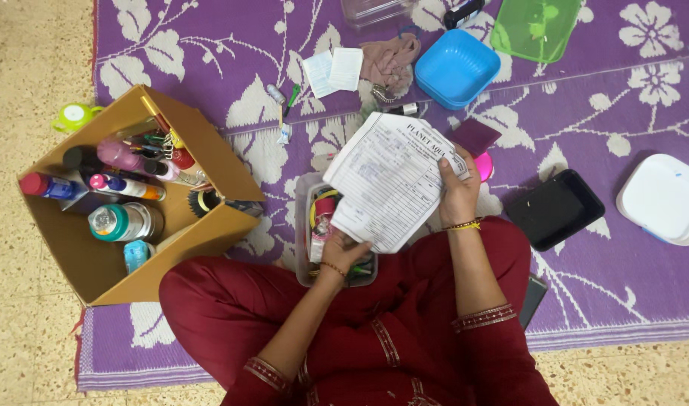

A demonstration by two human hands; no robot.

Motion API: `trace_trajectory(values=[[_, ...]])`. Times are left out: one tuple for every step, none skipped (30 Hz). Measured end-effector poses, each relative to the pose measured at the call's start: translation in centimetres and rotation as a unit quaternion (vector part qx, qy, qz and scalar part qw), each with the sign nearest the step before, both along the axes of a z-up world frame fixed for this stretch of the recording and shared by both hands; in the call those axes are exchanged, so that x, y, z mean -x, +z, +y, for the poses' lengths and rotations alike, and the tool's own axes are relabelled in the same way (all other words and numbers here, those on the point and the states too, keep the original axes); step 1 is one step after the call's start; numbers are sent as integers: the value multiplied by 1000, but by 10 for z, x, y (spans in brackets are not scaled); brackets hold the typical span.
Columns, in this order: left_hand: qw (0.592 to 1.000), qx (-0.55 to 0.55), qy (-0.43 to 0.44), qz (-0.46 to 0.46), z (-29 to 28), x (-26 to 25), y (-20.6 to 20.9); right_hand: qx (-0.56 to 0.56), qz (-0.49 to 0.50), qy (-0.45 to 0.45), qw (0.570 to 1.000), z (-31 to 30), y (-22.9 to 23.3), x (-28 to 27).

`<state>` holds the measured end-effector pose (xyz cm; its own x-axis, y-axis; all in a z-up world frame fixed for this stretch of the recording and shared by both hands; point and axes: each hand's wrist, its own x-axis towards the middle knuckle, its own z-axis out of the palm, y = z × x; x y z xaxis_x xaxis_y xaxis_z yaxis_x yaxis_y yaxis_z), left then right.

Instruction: The person organizes various personal care items and accessories by hand, moving them between a cardboard box, a plastic bin, and the floor before reviewing a paper receipt.

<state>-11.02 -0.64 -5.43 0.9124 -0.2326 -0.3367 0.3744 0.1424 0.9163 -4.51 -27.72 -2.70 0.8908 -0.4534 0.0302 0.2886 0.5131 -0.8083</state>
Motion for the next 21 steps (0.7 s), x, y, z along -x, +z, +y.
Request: trace_trajectory(values=[[1000, -9, -9, 9, -1, 3, -5, 9, 6, 4, 1000, 0, 1, 1], [1000, -18, -18, 17, -2, 5, -8, 18, 10, 8, 1000, 0, 2, 0], [999, -31, -26, 11, -2, 7, -10, 27, 15, 13, 999, 0, 3, 0], [998, -44, -33, 5, -1, 9, -11, 21, 18, 19, 999, 0, 4, 0], [998, -58, -40, -1, -1, 10, -13, 15, 21, 26, 999, 0, 5, 1], [997, -59, -41, -4, -1, 10, -15, 8, 23, 32, 999, 0, 5, 1], [997, -59, -43, -7, -1, 9, -17, 4, 18, 36, 999, 0, 5, 1], [997, -61, -45, -10, -1, 8, -20, -1, 14, 39, 999, -1, 4, 0], [997, -57, -46, -20, -1, 7, -24, -5, 9, 42, 999, -2, 4, -1], [997, -53, -46, -31, -1, 6, -28, -4, 4, 46, 999, -3, 2, 0], [997, -50, -46, -41, -1, 7, -31, -4, -1, 50, 999, -4, 2, 1], [996, -56, -50, -43, -1, 8, -32, -3, -6, 53, 999, -4, 1, 0], [996, -63, -53, -45, 0, 8, -33, -8, -4, 51, 999, -4, 1, 0], [995, -69, -56, -48, -1, 9, -33, -12, -2, 49, 999, -5, 1, 0], [996, -60, -49, -48, -2, 8, -33, -16, 0, 48, 999, -5, 0, -1], [997, -50, -42, -47, -3, 10, -33, -17, -4, 49, 999, -5, 0, -1], [997, -41, -35, -46, -4, 11, -33, -18, -8, 49, 999, -5, -1, -1], [997, -43, -38, -49, -5, 11, -33, -18, -11, 50, 999, -6, -1, -1], [997, -46, -42, -52, -5, 12, -33, -23, -14, 54, 998, -6, -1, -1], [996, -48, -47, -55, -6, 12, -32, -28, -17, 58, 998, -7, -1, 0], [996, -48, -47, -61, -5, 13, -31, -33, -20, 61, 997, -7, -1, -1]])
